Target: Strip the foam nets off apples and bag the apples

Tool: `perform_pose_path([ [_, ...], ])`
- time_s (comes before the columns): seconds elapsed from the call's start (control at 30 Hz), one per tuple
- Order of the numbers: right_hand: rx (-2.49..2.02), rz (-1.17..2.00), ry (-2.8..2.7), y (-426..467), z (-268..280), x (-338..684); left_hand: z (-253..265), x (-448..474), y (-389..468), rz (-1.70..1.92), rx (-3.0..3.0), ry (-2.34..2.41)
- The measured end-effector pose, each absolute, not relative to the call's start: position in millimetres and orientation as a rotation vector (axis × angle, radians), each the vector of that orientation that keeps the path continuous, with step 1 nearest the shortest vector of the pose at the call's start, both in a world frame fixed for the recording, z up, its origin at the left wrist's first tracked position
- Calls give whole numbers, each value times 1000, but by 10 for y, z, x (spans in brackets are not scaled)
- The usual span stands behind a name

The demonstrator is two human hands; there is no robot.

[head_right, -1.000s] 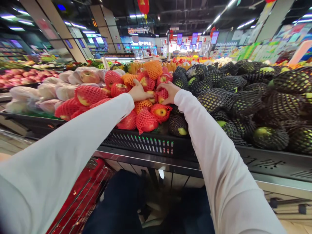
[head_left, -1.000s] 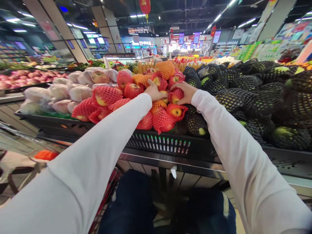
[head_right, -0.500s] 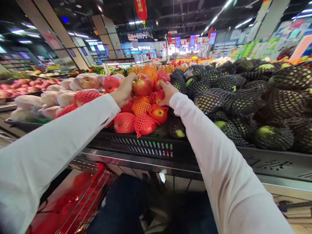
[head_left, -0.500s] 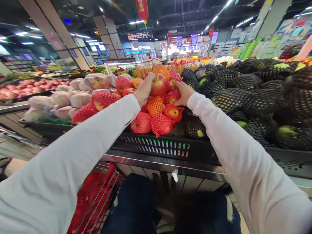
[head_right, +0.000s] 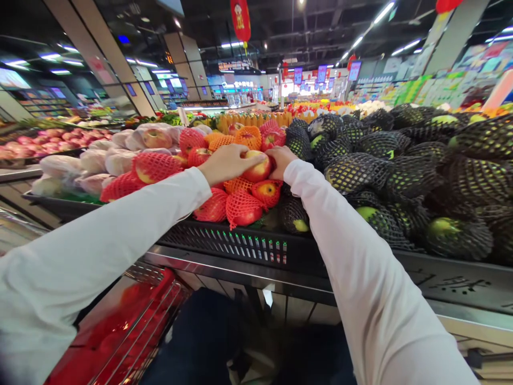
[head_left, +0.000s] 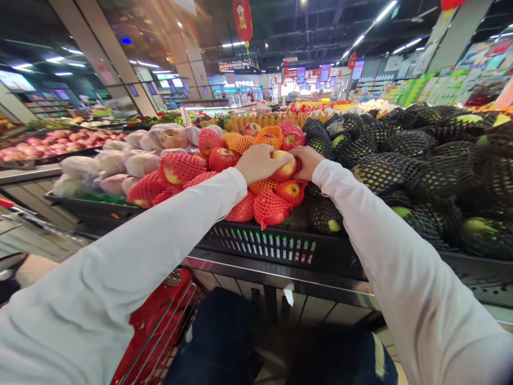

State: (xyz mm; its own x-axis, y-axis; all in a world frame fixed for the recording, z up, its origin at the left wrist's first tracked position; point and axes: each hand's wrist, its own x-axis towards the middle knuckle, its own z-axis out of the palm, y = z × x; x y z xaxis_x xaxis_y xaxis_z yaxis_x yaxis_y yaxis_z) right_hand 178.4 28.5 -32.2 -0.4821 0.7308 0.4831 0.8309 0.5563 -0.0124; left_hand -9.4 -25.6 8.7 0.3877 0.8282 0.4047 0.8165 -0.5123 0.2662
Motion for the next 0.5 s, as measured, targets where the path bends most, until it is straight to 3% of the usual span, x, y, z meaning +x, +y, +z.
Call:
perform_pose_path([
  [0.13, -1216, -311, -2369, 231, -296, 1802, 53, -162, -415, 814, 2585, 1529],
  [0.33, -1081, -335, -2264, 81, -147, 1857, -62, -962, -1325, 1211, 2792, 1486],
  [0.5, -1054, -194, -2027, -103, -73, 1695, -520, -2284, -1732, 1621, 2507, 2080],
])
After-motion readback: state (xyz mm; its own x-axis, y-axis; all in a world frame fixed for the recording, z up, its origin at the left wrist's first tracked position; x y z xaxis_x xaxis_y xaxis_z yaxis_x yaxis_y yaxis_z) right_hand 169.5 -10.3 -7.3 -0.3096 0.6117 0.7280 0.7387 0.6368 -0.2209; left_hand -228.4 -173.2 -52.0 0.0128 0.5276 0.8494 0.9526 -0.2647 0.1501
